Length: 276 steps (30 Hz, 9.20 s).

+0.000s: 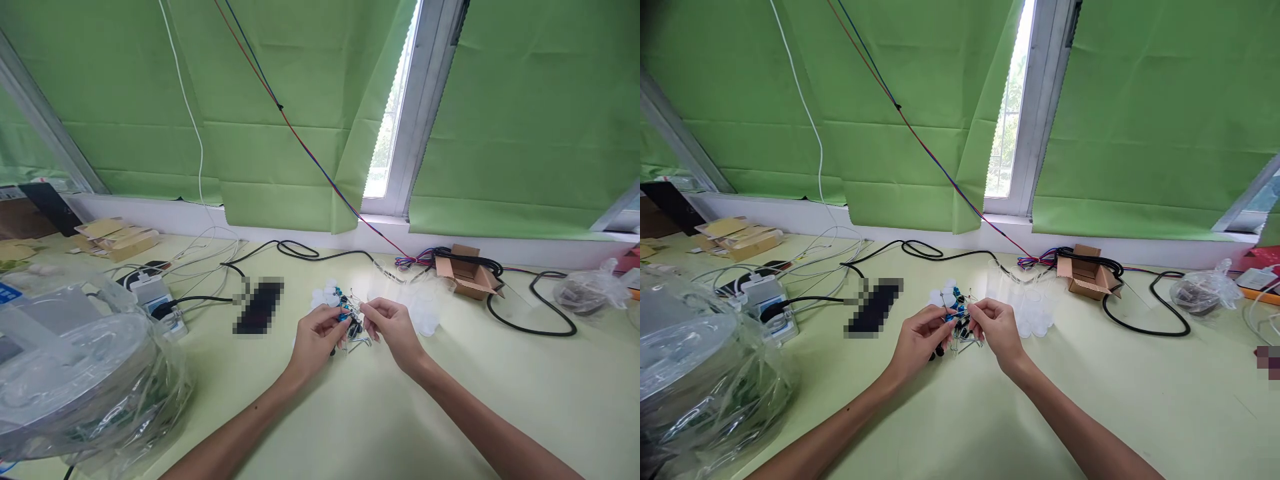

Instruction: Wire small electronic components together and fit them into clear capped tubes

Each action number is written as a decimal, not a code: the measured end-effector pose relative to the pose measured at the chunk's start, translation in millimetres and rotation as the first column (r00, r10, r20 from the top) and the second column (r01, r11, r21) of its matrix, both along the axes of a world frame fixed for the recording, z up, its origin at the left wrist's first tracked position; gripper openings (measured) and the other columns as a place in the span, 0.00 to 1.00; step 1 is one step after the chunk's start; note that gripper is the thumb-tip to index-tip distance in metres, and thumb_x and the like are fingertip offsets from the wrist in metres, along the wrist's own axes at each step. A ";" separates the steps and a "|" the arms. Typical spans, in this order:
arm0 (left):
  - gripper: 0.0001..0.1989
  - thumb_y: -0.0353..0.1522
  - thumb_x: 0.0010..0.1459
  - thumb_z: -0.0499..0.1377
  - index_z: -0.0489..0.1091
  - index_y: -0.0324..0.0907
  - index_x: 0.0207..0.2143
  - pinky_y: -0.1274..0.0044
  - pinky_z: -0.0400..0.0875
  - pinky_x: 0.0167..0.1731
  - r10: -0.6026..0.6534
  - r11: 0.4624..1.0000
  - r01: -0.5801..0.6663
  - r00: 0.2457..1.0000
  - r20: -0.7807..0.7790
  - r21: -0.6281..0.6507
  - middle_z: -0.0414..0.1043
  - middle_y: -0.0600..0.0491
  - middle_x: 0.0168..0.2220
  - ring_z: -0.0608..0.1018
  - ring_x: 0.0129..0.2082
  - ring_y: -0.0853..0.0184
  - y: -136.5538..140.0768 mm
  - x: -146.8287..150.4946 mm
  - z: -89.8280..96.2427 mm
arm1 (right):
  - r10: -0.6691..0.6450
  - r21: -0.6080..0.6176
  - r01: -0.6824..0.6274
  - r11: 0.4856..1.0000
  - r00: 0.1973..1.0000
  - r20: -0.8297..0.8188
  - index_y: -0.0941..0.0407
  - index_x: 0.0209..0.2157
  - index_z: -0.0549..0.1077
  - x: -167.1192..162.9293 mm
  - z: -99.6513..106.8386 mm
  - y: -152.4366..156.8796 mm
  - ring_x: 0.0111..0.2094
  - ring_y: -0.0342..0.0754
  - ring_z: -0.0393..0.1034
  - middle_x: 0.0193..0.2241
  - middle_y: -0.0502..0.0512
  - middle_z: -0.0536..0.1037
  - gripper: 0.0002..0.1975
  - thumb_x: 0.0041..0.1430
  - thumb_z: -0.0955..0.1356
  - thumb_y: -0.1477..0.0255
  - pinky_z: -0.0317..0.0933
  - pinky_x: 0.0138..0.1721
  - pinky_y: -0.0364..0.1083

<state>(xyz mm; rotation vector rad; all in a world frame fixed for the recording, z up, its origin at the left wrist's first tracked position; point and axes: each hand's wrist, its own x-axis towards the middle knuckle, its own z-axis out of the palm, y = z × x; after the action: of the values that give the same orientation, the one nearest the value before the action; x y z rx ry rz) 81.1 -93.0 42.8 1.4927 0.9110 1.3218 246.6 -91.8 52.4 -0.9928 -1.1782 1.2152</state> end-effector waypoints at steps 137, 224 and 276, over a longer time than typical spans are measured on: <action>0.11 0.37 0.56 0.62 0.75 0.37 0.37 0.76 0.72 0.26 -0.094 0.991 0.101 0.993 0.077 -0.090 0.71 0.54 0.23 0.72 0.22 0.69 -3.4 6.1 -9.7 | 0.212 -0.062 -0.266 0.962 0.871 -0.444 0.56 0.39 0.76 8.8 -18.5 -1.5 0.25 0.40 0.65 0.27 0.51 0.76 0.15 0.52 0.76 0.65 0.58 0.29 0.41; 0.13 0.37 0.53 0.64 0.79 0.39 0.39 0.77 0.72 0.24 -0.021 1.000 0.021 1.000 -0.001 -0.014 0.73 0.51 0.30 0.72 0.21 0.71 -8.0 8.0 -3.4 | 0.249 -0.076 -0.316 0.946 0.855 -0.456 0.58 0.29 0.77 9.6 -19.5 -1.4 0.21 0.39 0.61 0.22 0.49 0.71 0.15 0.53 0.74 0.59 0.55 0.26 0.43; 0.12 0.37 0.53 0.64 0.74 0.37 0.36 0.76 0.70 0.27 -0.035 0.992 0.041 0.998 0.053 -0.119 0.71 0.55 0.21 0.72 0.20 0.70 -3.2 6.8 -4.9 | 0.192 -0.047 -0.232 0.972 0.890 -0.413 0.58 0.27 0.77 8.4 -26.6 0.3 0.22 0.39 0.62 0.23 0.48 0.72 0.11 0.51 0.76 0.65 0.55 0.25 0.41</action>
<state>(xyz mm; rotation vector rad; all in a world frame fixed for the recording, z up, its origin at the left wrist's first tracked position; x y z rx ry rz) 87.9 -96.2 37.9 1.3721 0.9093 1.2495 255.0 -91.5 25.8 -0.6428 -0.9188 1.5772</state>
